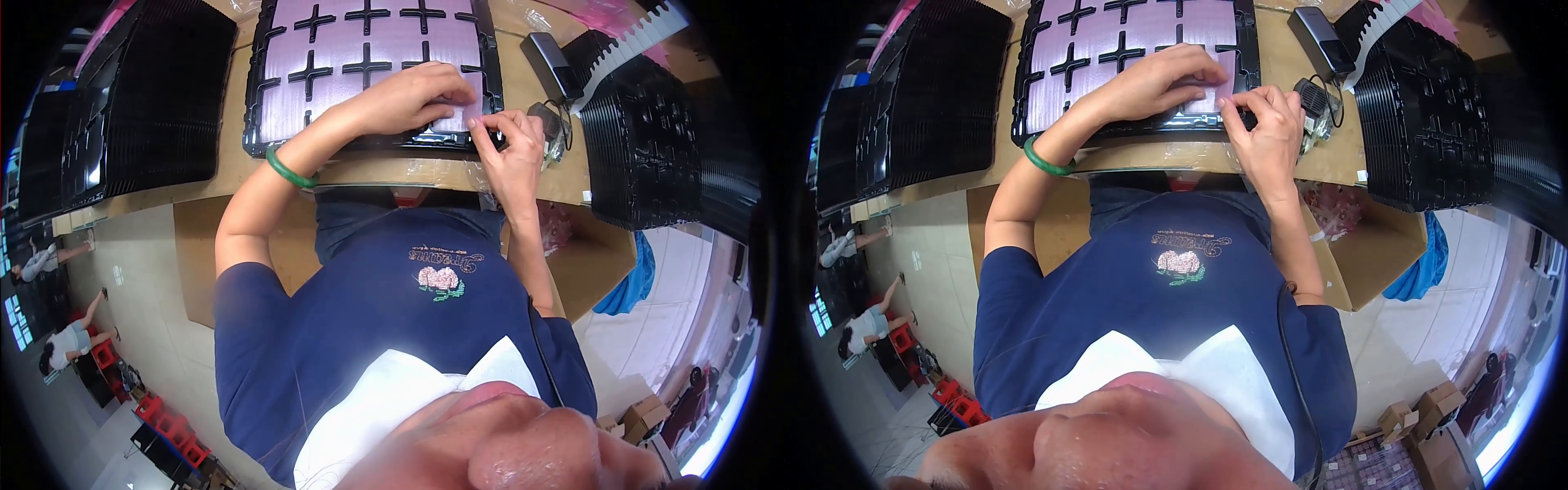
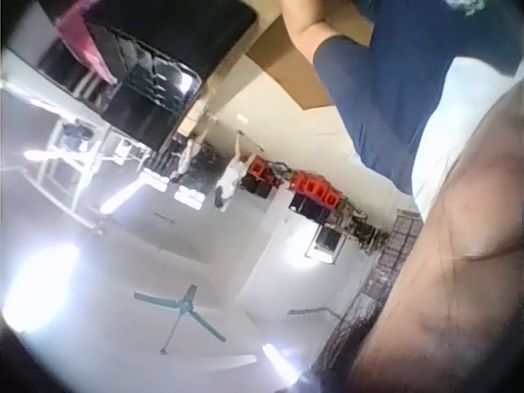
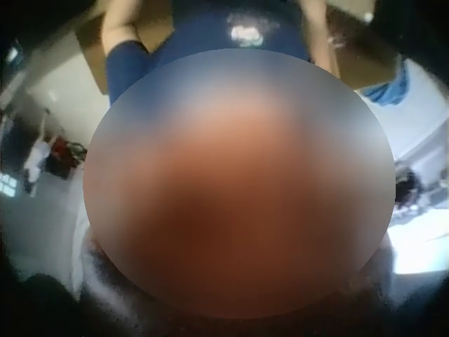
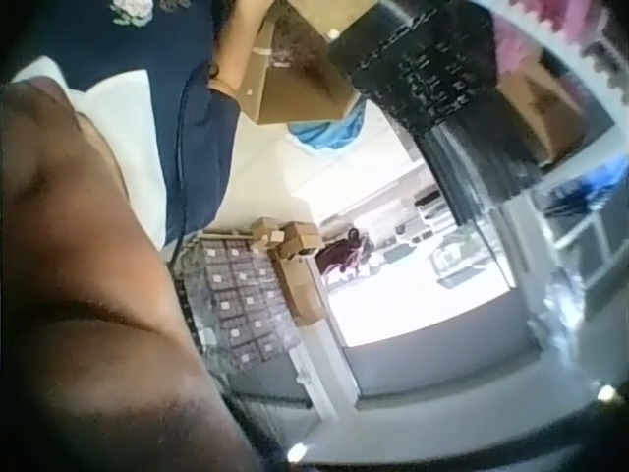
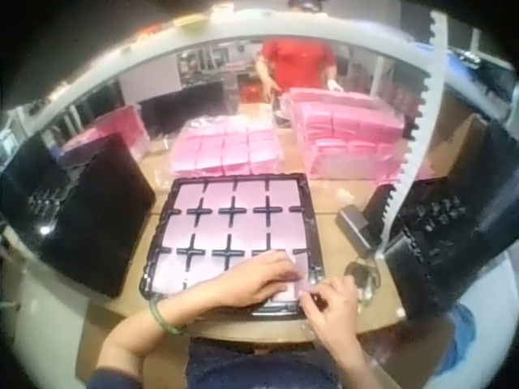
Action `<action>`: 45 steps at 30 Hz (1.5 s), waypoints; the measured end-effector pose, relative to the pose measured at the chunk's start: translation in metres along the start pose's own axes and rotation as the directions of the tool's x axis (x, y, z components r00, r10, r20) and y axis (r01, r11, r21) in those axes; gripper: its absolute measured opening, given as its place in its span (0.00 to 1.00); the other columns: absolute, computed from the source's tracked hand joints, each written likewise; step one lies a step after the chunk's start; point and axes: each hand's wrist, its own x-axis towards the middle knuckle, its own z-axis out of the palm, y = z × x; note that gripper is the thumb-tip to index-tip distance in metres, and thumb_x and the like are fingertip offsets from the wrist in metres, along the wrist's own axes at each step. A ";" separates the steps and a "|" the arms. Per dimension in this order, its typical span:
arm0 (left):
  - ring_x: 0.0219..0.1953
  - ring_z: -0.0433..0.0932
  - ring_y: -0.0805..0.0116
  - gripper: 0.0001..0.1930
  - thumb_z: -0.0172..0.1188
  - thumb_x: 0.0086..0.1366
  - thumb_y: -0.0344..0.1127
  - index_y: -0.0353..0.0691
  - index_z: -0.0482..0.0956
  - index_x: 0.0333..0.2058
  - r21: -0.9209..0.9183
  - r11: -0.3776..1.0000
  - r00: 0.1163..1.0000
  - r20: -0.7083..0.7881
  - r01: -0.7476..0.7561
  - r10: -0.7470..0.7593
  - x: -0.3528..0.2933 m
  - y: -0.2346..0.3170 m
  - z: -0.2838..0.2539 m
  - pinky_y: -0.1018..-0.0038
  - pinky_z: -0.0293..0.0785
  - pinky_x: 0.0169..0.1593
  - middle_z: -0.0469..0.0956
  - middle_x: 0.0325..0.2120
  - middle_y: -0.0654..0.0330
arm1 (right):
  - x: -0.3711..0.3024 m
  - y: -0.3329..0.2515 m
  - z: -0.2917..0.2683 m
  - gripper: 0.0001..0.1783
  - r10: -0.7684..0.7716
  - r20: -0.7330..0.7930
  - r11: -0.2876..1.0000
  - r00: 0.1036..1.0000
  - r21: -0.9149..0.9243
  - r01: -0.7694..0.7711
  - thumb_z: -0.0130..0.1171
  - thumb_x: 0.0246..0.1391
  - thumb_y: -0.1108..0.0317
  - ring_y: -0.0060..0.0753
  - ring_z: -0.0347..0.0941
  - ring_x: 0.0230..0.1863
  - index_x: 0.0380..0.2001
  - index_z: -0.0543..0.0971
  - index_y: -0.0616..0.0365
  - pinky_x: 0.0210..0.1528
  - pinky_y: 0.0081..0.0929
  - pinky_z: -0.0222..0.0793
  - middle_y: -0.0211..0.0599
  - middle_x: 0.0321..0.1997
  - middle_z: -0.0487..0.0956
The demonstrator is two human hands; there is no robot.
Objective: The person assembles plastic components by applying adhesive strips to a plastic tray, then placing pink foam inserts into the tray by hand.
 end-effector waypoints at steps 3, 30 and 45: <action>0.45 0.75 0.57 0.14 0.62 0.59 0.28 0.40 0.80 0.45 0.175 0.980 0.994 -0.028 -0.097 0.104 -0.006 0.003 0.005 0.65 0.73 0.49 0.76 0.41 0.59 | -0.001 -0.003 -0.003 0.07 0.017 -0.062 0.998 0.998 -0.060 -0.021 0.68 0.46 0.63 0.37 0.68 0.40 0.27 0.84 0.52 0.46 0.35 0.62 0.30 0.33 0.76; 0.43 0.77 0.59 0.07 0.62 0.61 0.33 0.40 0.83 0.37 0.480 0.531 0.644 -0.745 0.698 -0.174 -0.174 0.046 -0.026 0.65 0.67 0.52 0.82 0.38 0.61 | 0.000 -0.003 0.007 0.04 -0.341 0.011 0.940 0.940 0.015 0.341 0.66 0.52 0.68 0.39 0.73 0.49 0.28 0.84 0.56 0.52 0.33 0.62 0.29 0.36 0.81; 0.37 0.77 0.63 0.08 0.63 0.62 0.35 0.39 0.85 0.35 0.599 0.541 0.767 -0.626 0.590 -0.144 -0.194 0.045 -0.050 0.67 0.71 0.46 0.81 0.32 0.62 | -0.003 0.002 0.008 0.05 -0.285 -0.030 0.957 0.958 0.045 0.286 0.63 0.56 0.70 0.40 0.72 0.51 0.31 0.85 0.59 0.57 0.34 0.63 0.32 0.38 0.83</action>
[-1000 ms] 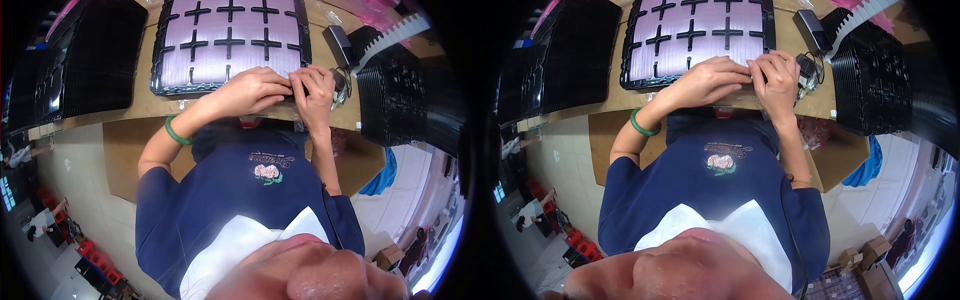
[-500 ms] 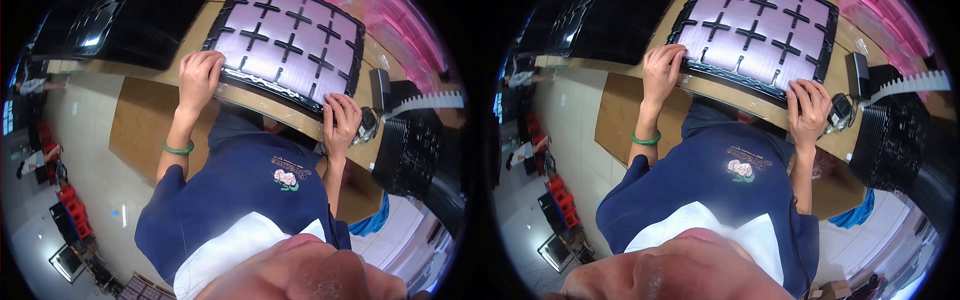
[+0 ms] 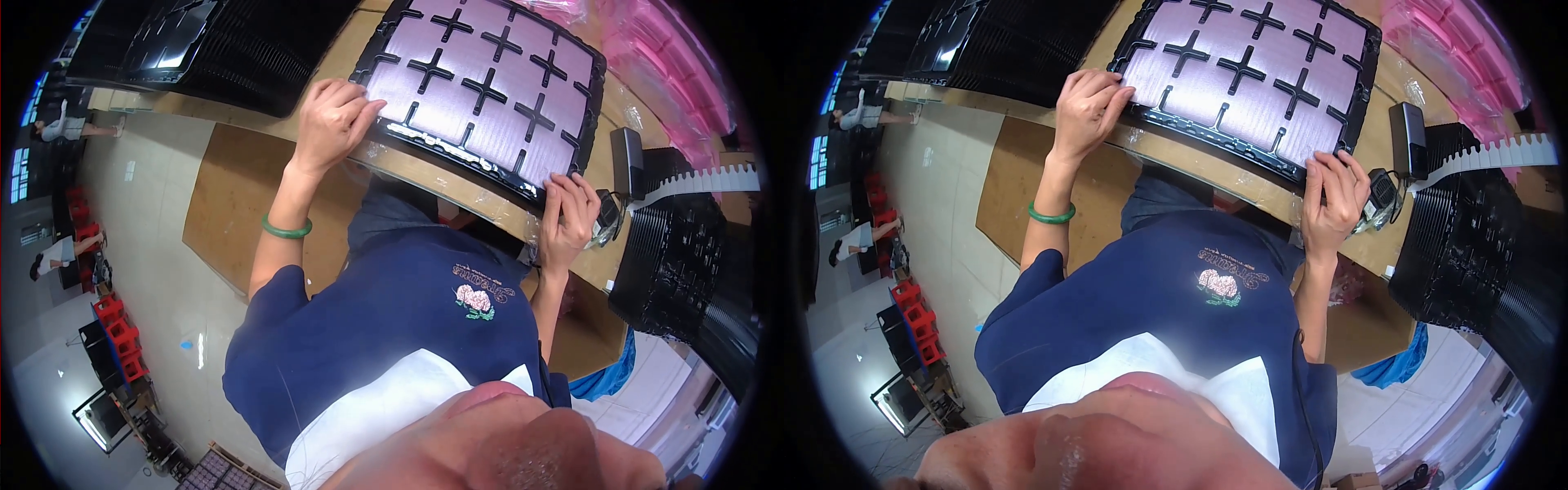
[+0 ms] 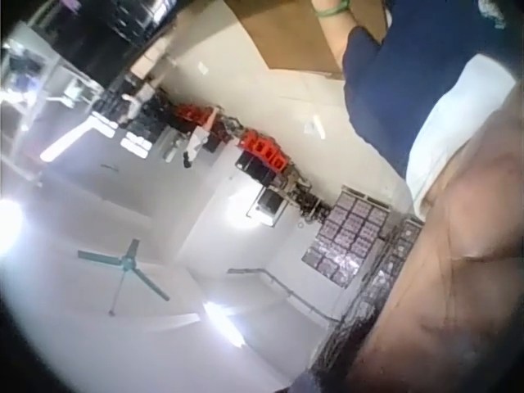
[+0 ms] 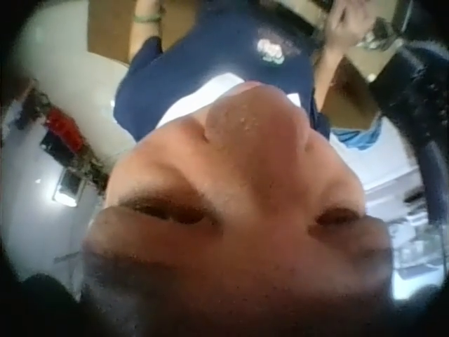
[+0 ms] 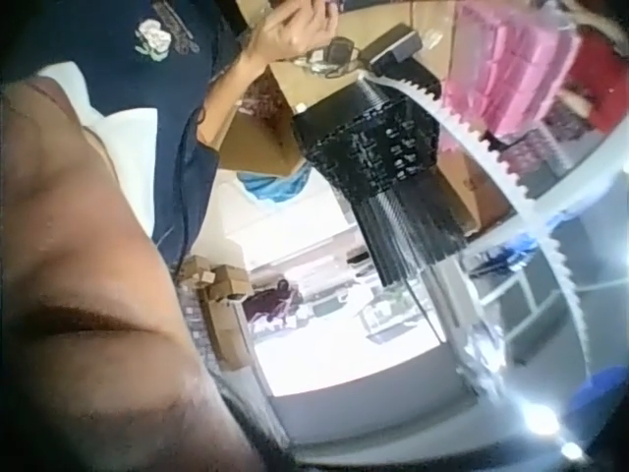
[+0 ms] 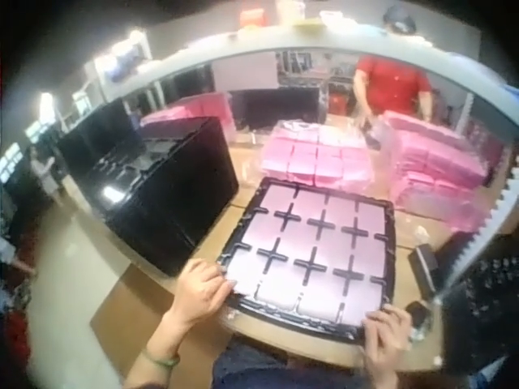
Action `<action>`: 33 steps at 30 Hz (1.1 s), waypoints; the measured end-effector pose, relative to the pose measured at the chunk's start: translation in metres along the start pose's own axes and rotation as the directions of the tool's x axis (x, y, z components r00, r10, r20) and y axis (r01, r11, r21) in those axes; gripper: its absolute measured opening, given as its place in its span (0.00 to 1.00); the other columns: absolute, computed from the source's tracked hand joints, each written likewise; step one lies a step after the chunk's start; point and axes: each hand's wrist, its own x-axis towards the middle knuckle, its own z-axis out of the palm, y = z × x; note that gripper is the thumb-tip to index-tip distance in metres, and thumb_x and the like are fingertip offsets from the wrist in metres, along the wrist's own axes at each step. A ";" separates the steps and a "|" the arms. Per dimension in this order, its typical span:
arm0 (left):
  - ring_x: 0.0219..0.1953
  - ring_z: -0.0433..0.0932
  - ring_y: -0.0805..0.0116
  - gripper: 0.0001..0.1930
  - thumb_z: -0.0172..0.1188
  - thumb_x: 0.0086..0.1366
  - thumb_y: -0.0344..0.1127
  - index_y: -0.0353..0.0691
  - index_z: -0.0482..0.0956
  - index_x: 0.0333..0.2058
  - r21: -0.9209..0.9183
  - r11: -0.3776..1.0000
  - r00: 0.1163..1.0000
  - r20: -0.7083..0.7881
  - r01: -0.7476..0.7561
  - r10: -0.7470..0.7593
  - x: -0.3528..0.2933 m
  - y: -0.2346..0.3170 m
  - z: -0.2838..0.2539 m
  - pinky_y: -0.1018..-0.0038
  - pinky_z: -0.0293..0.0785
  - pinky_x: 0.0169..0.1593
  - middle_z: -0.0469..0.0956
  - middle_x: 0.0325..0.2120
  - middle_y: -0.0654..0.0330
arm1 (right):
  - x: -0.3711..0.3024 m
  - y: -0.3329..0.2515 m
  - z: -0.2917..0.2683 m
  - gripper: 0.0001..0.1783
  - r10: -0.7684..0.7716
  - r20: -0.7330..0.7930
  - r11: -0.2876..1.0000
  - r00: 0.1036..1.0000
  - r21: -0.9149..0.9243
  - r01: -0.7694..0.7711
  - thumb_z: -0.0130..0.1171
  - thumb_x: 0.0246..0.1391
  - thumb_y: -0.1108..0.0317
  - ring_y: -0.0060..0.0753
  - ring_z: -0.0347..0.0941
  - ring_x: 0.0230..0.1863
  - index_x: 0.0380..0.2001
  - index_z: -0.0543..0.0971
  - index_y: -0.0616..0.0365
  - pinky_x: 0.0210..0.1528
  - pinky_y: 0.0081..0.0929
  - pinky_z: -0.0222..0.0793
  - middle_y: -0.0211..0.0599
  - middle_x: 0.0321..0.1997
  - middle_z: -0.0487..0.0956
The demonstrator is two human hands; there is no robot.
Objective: The person assembles plastic components by applying adhesive strips to a plastic tray, then placing pink foam inserts into the tray by hand.
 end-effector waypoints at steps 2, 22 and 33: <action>0.38 0.77 0.60 0.12 0.64 0.61 0.38 0.35 0.84 0.38 0.089 0.995 0.999 -0.019 0.035 -0.033 0.001 -0.002 0.001 0.66 0.71 0.47 0.80 0.34 0.56 | -0.003 0.004 -0.005 0.05 0.008 0.046 1.000 0.999 -0.006 -0.008 0.63 0.56 0.71 0.40 0.72 0.51 0.32 0.85 0.60 0.56 0.35 0.63 0.34 0.40 0.83; 0.42 0.77 0.77 0.15 0.59 0.67 0.28 0.33 0.76 0.51 -0.993 -0.058 0.742 0.114 0.102 -0.661 0.061 0.040 -0.050 0.80 0.74 0.48 0.80 0.41 0.62 | -0.007 -0.026 -0.029 0.06 0.039 -0.110 0.999 0.993 0.018 -0.038 0.60 0.57 0.73 0.43 0.68 0.55 0.34 0.85 0.58 0.59 0.37 0.62 0.36 0.44 0.82; 0.39 0.82 0.62 0.14 0.64 0.62 0.24 0.27 0.78 0.46 0.038 0.990 0.401 -0.911 -0.137 0.091 0.088 0.057 -0.233 0.72 0.81 0.47 0.82 0.39 0.48 | -0.014 -0.023 -0.031 0.08 0.072 -0.082 0.995 0.994 0.079 -0.066 0.57 0.60 0.71 0.45 0.67 0.57 0.36 0.84 0.59 0.60 0.40 0.60 0.36 0.43 0.82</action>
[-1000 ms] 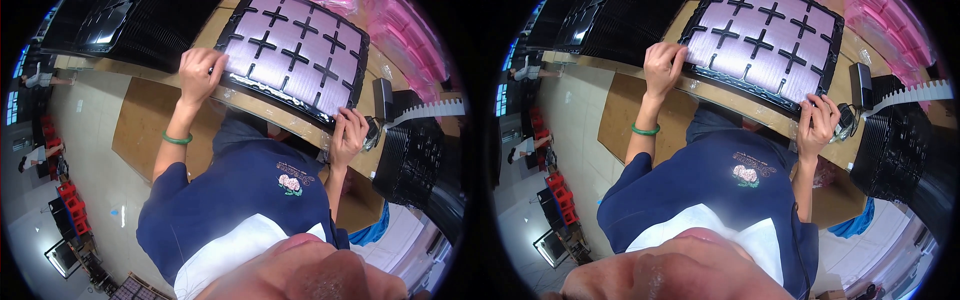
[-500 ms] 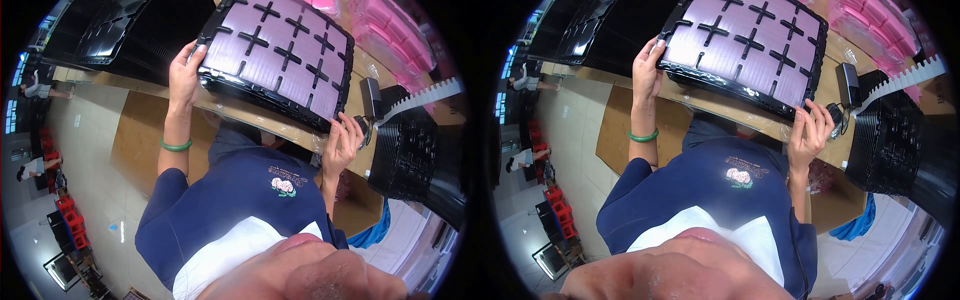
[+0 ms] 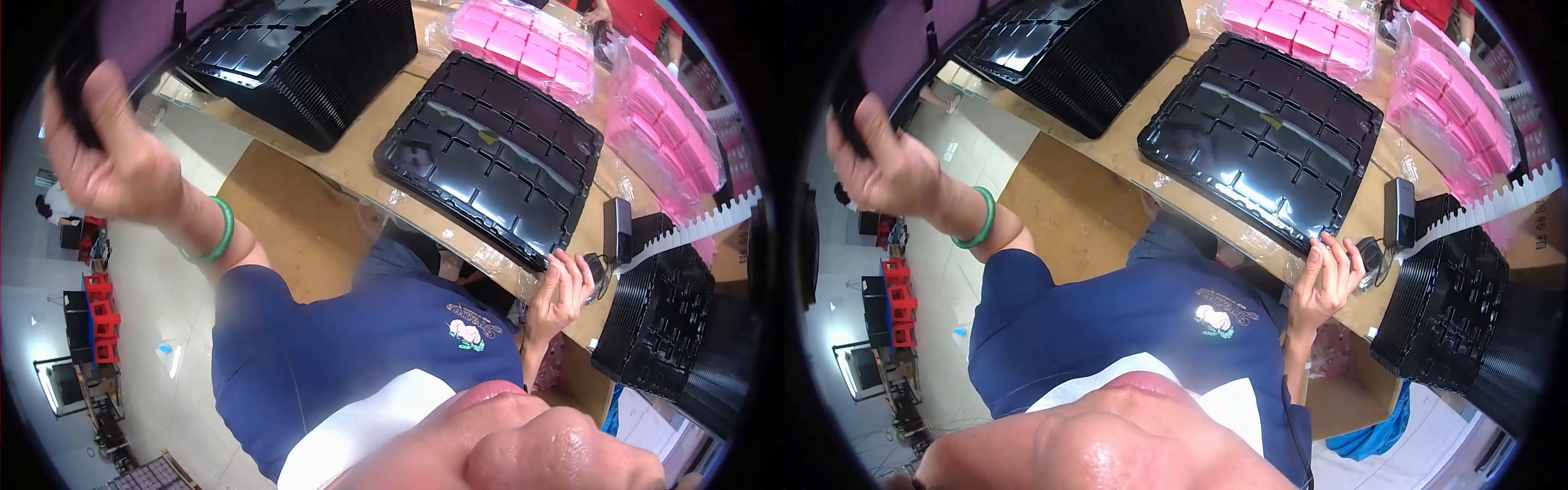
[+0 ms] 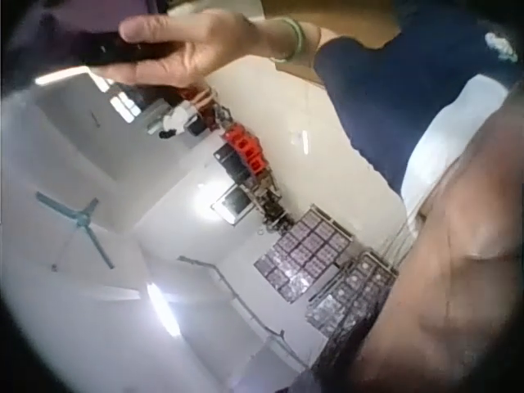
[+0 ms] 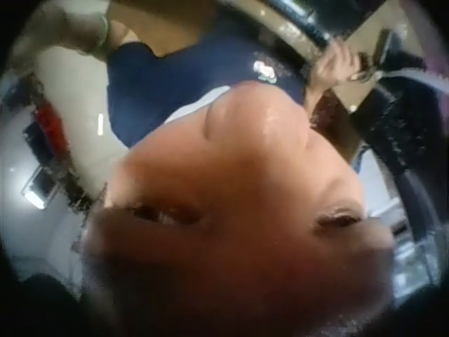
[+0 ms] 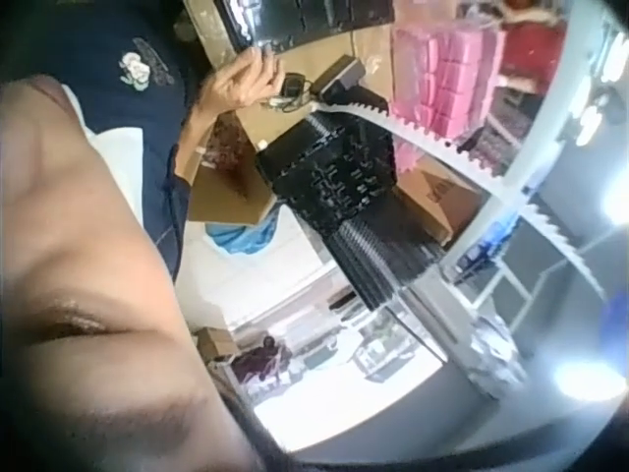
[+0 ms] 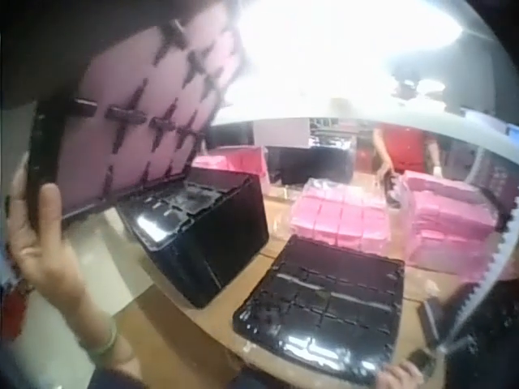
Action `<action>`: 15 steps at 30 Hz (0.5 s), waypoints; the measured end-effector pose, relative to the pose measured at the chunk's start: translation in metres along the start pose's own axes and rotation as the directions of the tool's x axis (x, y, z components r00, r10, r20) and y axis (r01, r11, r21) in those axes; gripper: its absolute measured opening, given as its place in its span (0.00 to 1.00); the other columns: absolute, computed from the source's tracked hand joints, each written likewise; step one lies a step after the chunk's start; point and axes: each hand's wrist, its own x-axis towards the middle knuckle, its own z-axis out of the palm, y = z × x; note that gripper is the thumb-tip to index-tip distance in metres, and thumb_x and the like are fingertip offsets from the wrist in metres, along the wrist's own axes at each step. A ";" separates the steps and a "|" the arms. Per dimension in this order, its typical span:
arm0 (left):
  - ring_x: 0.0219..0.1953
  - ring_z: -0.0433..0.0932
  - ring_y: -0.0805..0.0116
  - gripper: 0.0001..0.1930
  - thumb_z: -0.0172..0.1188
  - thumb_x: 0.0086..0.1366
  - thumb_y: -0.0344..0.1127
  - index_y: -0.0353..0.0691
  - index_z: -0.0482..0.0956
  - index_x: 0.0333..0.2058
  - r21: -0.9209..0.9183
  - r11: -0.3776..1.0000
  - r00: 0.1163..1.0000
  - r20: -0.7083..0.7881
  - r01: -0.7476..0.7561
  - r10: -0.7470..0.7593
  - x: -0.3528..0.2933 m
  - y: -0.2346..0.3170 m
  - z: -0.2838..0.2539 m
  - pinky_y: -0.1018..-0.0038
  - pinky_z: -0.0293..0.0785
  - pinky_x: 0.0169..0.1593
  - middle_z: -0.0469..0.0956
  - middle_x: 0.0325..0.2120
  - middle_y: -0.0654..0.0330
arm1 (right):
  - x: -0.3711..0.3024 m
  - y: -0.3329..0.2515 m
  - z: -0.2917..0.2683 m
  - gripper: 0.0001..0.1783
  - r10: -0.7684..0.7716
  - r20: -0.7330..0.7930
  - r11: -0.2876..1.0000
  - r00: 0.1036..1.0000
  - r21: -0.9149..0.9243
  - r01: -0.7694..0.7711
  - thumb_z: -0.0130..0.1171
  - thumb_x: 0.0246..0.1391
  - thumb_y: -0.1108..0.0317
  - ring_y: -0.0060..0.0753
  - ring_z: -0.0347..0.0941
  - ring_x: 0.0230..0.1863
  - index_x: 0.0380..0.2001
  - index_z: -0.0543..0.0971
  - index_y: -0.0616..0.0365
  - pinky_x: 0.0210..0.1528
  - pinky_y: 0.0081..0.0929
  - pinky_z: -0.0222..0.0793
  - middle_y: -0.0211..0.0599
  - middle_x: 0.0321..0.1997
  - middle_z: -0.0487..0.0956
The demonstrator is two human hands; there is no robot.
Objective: The person assembles plastic components by applying adhesive strips to a plastic tray, then placing pink foam inserts into the tray by hand.
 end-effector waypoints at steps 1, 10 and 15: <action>0.40 0.82 0.62 0.13 0.64 0.62 0.25 0.31 0.80 0.46 0.153 0.987 0.992 0.119 -0.057 0.039 -0.001 -0.009 0.001 0.71 0.80 0.49 0.83 0.40 0.51 | 0.001 0.000 0.002 0.07 -0.008 0.006 1.000 1.000 -0.002 0.008 0.58 0.60 0.71 0.45 0.67 0.57 0.36 0.84 0.59 0.60 0.39 0.61 0.36 0.42 0.82; 0.55 0.76 0.58 0.16 0.58 0.66 0.34 0.46 0.79 0.52 0.348 0.884 0.587 0.803 -0.313 -0.108 -0.096 -0.129 0.006 0.56 0.64 0.63 0.79 0.52 0.61 | 0.004 -0.004 -0.002 0.06 -0.011 -0.009 1.000 1.000 0.006 0.011 0.59 0.58 0.73 0.44 0.68 0.56 0.35 0.84 0.60 0.59 0.38 0.63 0.35 0.42 0.82; 0.57 0.75 0.59 0.14 0.58 0.67 0.38 0.45 0.80 0.49 0.382 0.916 0.592 0.769 -0.124 -0.240 -0.107 -0.125 -0.006 0.57 0.67 0.62 0.78 0.53 0.63 | 0.003 0.011 -0.017 0.06 0.005 0.006 0.998 1.000 -0.065 -0.005 0.58 0.58 0.73 0.44 0.69 0.56 0.33 0.84 0.61 0.59 0.37 0.63 0.36 0.40 0.82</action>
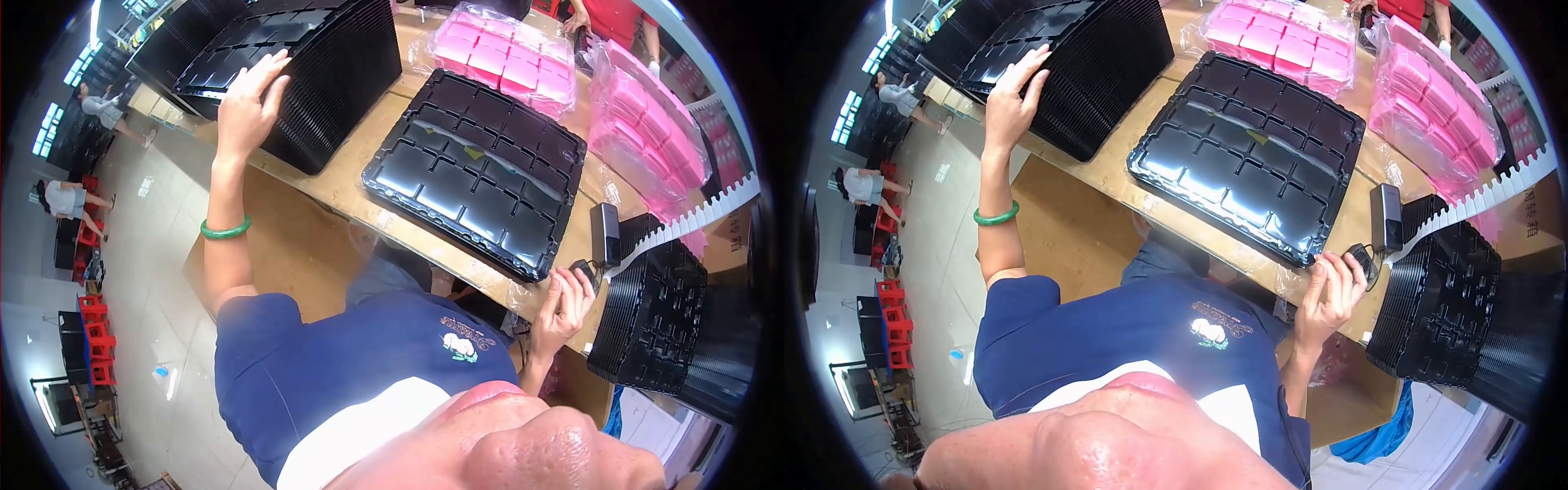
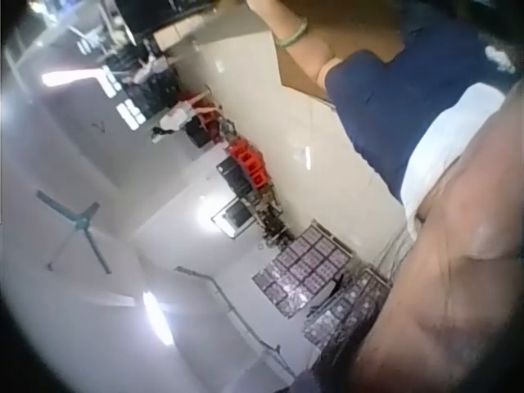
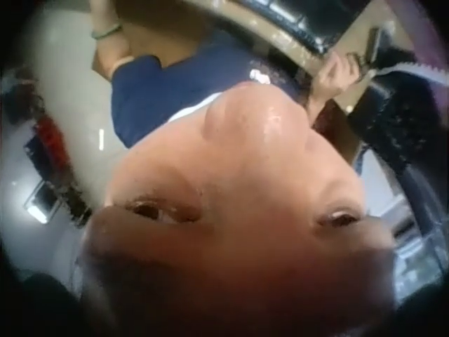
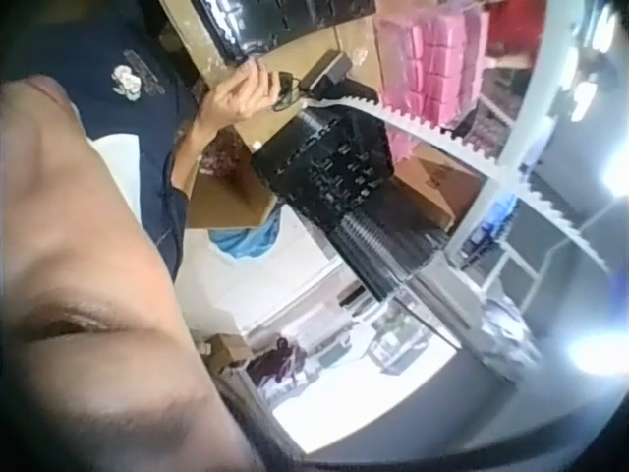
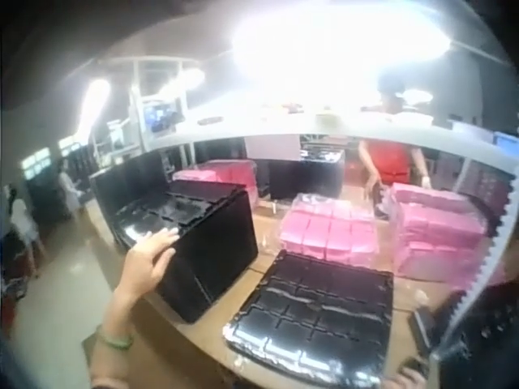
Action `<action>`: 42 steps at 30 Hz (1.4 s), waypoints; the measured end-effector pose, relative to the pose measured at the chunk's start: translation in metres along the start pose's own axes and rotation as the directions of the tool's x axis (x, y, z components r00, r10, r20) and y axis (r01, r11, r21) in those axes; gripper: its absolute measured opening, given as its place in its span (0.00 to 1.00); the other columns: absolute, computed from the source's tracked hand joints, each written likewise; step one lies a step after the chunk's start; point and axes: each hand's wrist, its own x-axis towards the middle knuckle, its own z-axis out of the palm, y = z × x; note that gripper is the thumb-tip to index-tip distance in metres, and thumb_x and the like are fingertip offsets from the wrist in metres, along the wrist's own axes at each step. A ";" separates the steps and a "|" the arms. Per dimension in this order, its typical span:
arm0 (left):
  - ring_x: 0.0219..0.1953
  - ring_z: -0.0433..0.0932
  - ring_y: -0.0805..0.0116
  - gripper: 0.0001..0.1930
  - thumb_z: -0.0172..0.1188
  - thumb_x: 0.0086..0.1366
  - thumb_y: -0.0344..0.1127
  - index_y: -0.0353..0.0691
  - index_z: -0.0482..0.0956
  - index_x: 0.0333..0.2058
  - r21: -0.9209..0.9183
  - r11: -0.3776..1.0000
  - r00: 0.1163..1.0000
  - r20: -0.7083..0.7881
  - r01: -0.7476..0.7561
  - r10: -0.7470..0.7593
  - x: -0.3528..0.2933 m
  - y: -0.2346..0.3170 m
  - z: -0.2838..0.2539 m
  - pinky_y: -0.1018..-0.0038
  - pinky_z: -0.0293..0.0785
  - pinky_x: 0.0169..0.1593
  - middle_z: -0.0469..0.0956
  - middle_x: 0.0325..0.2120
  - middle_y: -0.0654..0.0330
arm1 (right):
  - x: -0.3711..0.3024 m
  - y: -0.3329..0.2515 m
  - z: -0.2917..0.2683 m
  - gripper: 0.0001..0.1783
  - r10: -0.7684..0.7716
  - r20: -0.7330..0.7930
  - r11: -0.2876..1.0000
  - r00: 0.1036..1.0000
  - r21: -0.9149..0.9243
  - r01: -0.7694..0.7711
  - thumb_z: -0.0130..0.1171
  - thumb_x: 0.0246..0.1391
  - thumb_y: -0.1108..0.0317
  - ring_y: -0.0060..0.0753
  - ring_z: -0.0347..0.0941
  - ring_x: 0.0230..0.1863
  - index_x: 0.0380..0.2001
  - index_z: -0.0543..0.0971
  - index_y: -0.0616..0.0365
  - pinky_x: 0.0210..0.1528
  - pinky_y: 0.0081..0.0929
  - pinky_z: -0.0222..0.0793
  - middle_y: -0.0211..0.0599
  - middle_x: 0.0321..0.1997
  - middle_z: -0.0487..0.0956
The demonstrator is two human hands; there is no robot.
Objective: The person assembles plastic components by applying adhesive strips to a plastic tray, then placing pink foam inserts into the tray by hand.
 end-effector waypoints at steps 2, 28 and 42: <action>0.57 0.75 0.59 0.12 0.58 0.67 0.35 0.44 0.81 0.48 -0.065 0.998 1.000 0.002 0.005 -0.005 -0.001 0.002 -0.007 0.59 0.67 0.62 0.79 0.52 0.62 | 0.003 0.001 -0.006 0.06 0.014 -0.028 0.998 1.000 -0.055 -0.015 0.58 0.58 0.73 0.43 0.70 0.55 0.33 0.84 0.62 0.58 0.37 0.64 0.37 0.40 0.82; 0.54 0.75 0.57 0.22 0.54 0.66 0.24 0.33 0.69 0.59 -0.902 0.424 0.997 0.083 0.078 -0.007 -0.046 0.237 0.068 0.67 0.74 0.51 0.64 0.63 0.46 | 0.083 0.050 -0.024 0.11 0.228 -0.228 0.970 0.946 -0.035 -0.242 0.64 0.54 0.63 0.41 0.77 0.31 0.30 0.83 0.62 0.34 0.32 0.71 0.41 0.27 0.78; 0.39 0.74 0.73 0.09 0.58 0.69 0.35 0.37 0.76 0.44 -0.169 -0.522 0.501 0.625 0.836 0.599 -0.110 0.304 0.122 0.75 0.71 0.42 0.77 0.36 0.64 | -0.008 0.006 0.009 0.15 0.220 0.582 0.028 0.782 0.798 -0.602 0.55 0.64 0.66 0.23 0.77 0.37 0.47 0.80 0.65 0.41 0.20 0.74 0.32 0.35 0.80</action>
